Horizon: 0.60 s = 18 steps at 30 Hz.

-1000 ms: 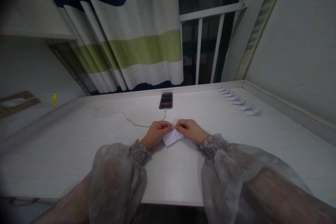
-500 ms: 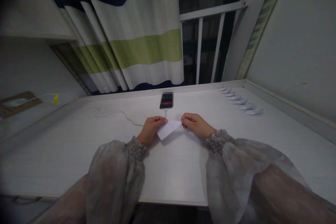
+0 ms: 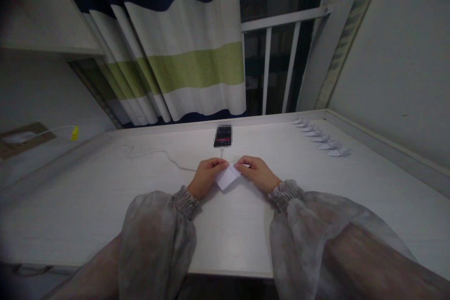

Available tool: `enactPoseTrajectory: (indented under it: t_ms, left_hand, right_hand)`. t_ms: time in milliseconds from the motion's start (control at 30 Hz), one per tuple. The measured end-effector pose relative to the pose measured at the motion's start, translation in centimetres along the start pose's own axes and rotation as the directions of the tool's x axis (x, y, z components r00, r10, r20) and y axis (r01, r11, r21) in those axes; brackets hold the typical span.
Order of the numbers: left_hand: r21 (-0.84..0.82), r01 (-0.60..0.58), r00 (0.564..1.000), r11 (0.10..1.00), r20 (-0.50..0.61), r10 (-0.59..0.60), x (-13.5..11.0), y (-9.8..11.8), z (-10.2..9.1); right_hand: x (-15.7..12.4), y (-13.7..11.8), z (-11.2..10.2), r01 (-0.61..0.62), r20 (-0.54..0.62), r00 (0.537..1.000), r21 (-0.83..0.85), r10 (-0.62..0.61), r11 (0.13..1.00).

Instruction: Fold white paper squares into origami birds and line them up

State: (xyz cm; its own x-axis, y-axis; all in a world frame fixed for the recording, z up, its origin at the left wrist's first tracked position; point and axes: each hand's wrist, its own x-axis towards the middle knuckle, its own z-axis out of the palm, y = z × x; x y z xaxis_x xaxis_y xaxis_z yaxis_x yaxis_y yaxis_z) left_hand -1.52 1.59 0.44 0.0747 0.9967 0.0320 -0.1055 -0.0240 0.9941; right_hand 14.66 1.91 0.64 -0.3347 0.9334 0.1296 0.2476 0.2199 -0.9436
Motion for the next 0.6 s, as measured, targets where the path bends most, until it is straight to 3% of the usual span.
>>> enactPoseTrajectory:
  t_ms: [233,333,467,533,600]
  left_hand:
    - [0.043,0.029,0.995,0.999,0.099,-0.033,-0.3,0.2,0.2]
    - [0.008,0.043,0.998,0.999,0.055,-0.043,0.1,0.2,-0.2]
    - [-0.056,0.092,0.996,0.994,0.009,-0.092,0.6,0.2,-0.9]
    - [-0.060,0.050,0.998,0.997,-0.036,-0.052,0.7,0.3,-1.1]
    - [-0.042,-0.067,0.992,0.997,-0.110,0.062,0.8,0.2,-1.1]
  right_hand:
    - [-0.1,-0.2,0.0,0.004,0.014,1.000,-0.012,-0.004,1.000]
    - [0.0,-0.2,-0.4,-0.027,-0.047,0.999,0.020,0.028,0.999]
    - [0.4,-0.1,-1.4,-0.009,-0.225,0.974,0.060,0.023,0.998]
    - [0.5,0.0,-1.8,0.029,-0.263,0.965,0.035,-0.019,0.999]
    - [0.4,0.2,-1.8,0.041,-0.291,0.955,-0.075,-0.061,0.996]
